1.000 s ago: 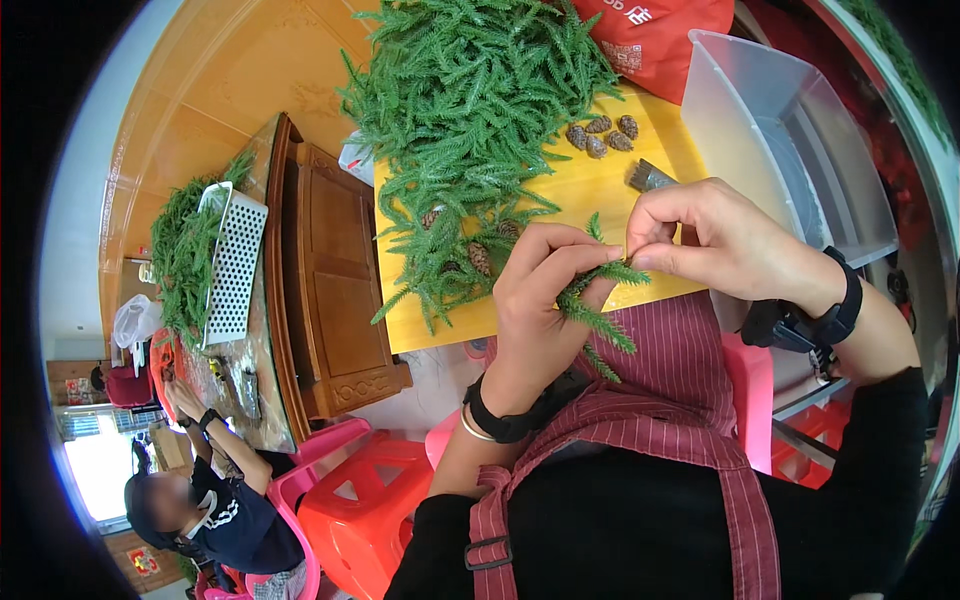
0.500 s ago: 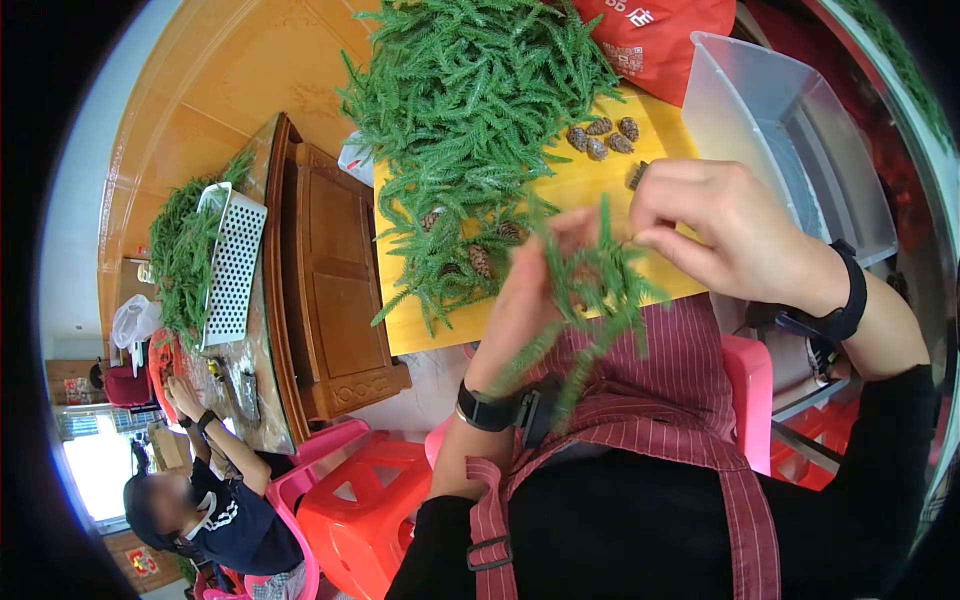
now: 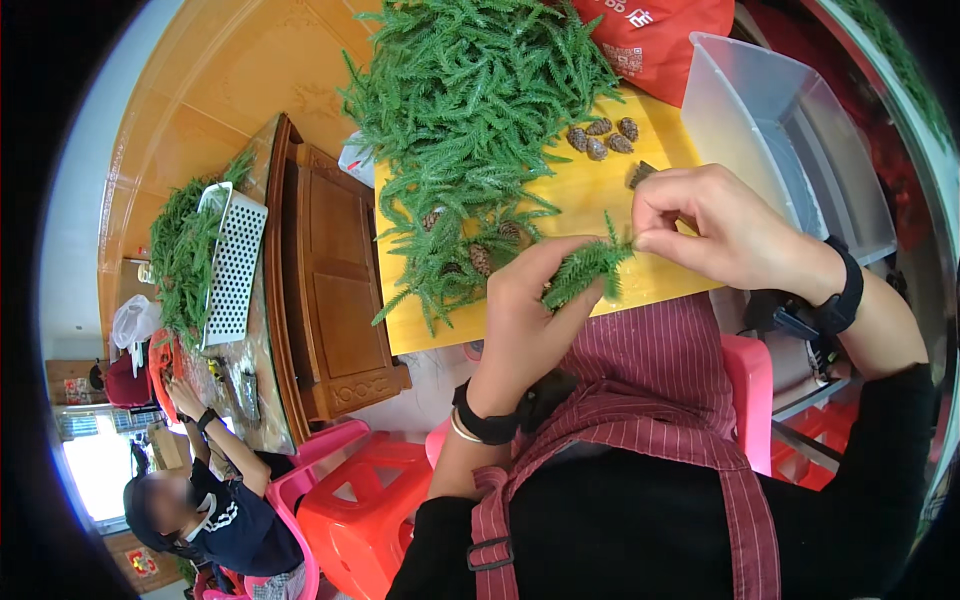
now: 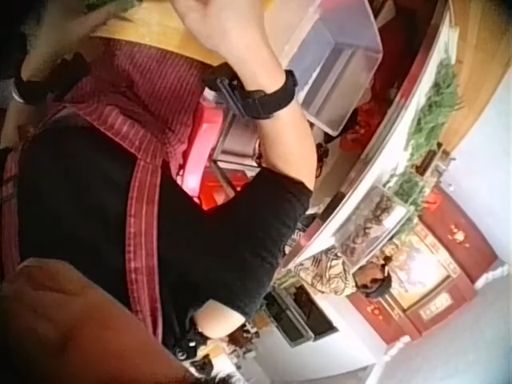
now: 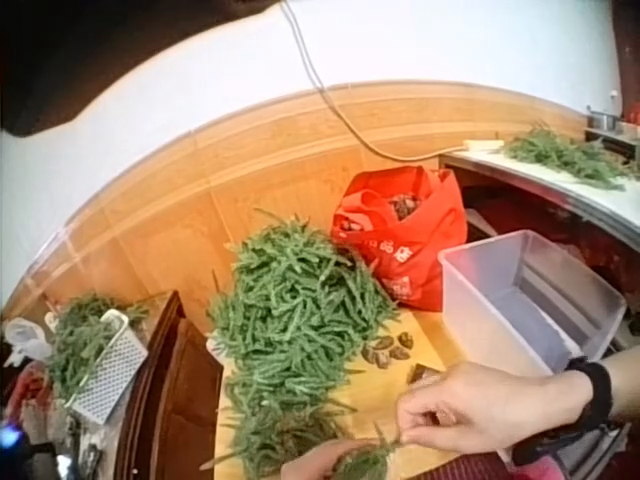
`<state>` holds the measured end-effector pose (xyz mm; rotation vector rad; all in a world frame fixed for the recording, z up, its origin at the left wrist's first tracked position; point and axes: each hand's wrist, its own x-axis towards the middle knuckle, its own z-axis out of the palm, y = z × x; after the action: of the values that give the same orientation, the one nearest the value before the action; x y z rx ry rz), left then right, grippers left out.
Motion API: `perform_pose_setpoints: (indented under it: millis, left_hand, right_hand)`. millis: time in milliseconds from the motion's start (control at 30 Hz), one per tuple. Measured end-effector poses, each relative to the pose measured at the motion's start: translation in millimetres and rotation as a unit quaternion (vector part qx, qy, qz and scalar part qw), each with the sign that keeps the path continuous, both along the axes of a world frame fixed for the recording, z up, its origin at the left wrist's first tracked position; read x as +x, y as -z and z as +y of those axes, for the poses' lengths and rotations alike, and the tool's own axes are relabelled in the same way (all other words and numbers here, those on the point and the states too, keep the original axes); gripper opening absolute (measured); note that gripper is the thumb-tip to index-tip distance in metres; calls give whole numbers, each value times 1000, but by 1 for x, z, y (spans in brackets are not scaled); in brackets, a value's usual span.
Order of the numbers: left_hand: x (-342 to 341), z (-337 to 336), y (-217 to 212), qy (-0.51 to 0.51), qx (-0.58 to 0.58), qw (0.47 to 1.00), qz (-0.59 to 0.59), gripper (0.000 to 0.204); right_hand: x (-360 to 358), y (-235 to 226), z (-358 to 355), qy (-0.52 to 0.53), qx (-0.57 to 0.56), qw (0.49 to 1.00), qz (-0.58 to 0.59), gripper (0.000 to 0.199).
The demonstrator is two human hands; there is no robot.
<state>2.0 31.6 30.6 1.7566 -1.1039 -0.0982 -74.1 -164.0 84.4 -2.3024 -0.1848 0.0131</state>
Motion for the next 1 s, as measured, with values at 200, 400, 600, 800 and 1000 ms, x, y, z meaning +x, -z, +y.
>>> perform_pose_setpoints:
  millis: [200,400,600,800,1000]
  left_hand:
    - [-2,8,-5,44,-51,892,448,20]
    - [4,9,2,116,-109,751,641,23]
    - [5,7,2,100,-138,780,602,23]
    - [4,5,1,91,-151,801,572,22]
    - [7,8,4,100,-138,772,612,21]
  right_hand:
    - [0,-6,4,-138,-258,912,-288,10]
    - [-2,-3,3,-139,-216,911,-324,8]
    - [-8,1,12,39,213,974,64,13]
    - [-7,12,17,33,284,956,66,10]
    - [-8,24,21,36,370,927,50,10]
